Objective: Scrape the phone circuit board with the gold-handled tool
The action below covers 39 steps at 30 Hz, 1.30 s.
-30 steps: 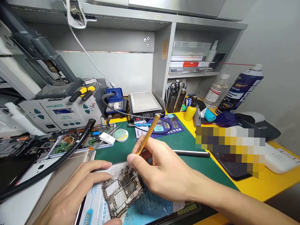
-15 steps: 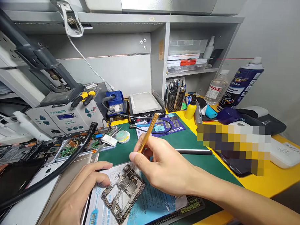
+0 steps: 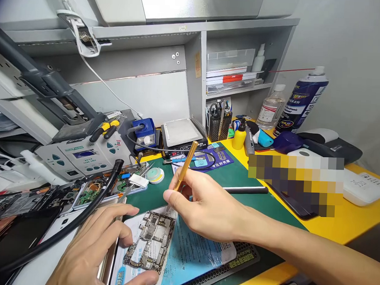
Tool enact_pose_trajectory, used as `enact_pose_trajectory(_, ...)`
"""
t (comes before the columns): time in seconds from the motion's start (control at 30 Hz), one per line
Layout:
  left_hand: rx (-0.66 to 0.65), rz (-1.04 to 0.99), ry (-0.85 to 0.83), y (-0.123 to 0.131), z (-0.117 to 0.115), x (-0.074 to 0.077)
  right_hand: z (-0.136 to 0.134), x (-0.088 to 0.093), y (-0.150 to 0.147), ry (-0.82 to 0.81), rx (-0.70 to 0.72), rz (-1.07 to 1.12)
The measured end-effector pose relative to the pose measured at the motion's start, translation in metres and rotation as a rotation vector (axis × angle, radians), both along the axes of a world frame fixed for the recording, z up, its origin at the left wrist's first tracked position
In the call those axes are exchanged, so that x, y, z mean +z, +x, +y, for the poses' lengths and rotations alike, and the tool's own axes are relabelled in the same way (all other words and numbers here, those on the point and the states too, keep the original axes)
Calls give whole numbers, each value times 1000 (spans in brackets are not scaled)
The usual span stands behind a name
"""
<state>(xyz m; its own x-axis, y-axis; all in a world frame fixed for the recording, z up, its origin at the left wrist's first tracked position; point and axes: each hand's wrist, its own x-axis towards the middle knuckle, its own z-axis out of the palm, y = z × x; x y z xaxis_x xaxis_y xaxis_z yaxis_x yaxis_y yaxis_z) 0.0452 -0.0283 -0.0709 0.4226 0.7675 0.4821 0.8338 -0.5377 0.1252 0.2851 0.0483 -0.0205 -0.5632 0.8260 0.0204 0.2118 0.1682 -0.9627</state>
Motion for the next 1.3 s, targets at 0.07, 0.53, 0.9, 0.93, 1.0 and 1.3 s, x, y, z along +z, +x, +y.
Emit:
enact_pose_trajectory(0.07, -6, -17, 10, 1, -1, 0, 0, 1, 0, -7, 1, 2)
enact_pose_trajectory(0.53, -113, -50, -90, 6, -2, 9, 2, 0, 2, -35, 20, 56)
enact_pose_trajectory(0.9, -60, -20, 37, 2, -2, 4, 4, 1, 1, -89, 8, 57)
enact_pose_trajectory(0.93, -69, -14, 23, 2, -3, 5, 5, 0, 1, -88, 6, 64)
enact_pose_trajectory(1.0, -81, -13, -8, 3, -3, 8, 5, -1, 1, -87, 2, 74)
enact_pose_trajectory(1.3, -119, 41, 25, 3, 2, 10, 5, 0, 1, -84, 7, 80)
